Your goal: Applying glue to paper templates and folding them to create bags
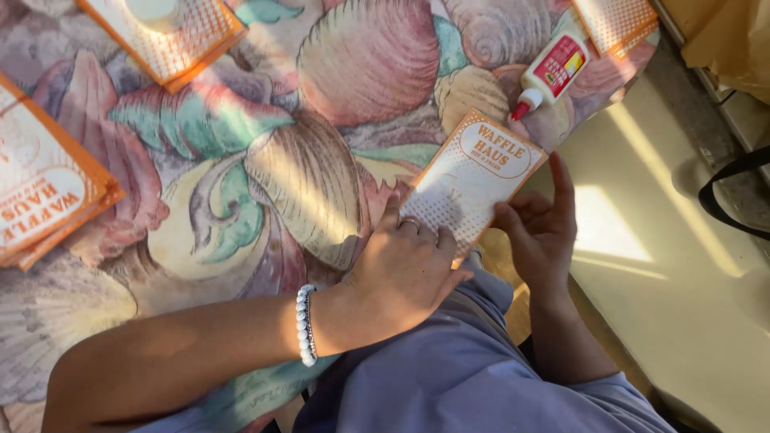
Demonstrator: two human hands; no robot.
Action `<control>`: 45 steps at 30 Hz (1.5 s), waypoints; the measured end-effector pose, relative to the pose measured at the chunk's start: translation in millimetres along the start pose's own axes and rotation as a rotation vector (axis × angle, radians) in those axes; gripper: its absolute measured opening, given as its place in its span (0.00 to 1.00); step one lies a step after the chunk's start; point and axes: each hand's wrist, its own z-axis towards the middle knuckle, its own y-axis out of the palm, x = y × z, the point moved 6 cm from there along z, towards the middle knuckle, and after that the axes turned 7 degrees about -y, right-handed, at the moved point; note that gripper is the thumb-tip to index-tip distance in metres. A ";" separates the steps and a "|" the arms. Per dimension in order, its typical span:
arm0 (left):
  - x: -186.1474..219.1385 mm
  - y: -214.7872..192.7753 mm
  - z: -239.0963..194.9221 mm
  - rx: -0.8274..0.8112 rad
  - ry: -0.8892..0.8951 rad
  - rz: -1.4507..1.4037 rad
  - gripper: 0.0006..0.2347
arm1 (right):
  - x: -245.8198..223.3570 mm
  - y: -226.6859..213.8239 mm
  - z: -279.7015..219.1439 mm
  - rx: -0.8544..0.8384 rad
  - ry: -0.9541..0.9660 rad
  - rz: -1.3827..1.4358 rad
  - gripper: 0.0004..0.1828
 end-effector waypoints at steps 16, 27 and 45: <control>-108.6 -14.1 79.0 0.158 -0.081 -0.437 0.08 | 85.8 -199.3 414.5 -0.308 -0.137 -1.102 0.10; -105.2 -8.3 81.5 0.137 -0.070 -0.290 0.09 | 10.2 -92.1 263.4 -0.332 -0.403 -1.137 0.26; -117.3 3.1 93.0 0.126 -0.013 -0.378 0.09 | 20.8 -74.7 269.8 -0.242 -0.346 -1.219 0.37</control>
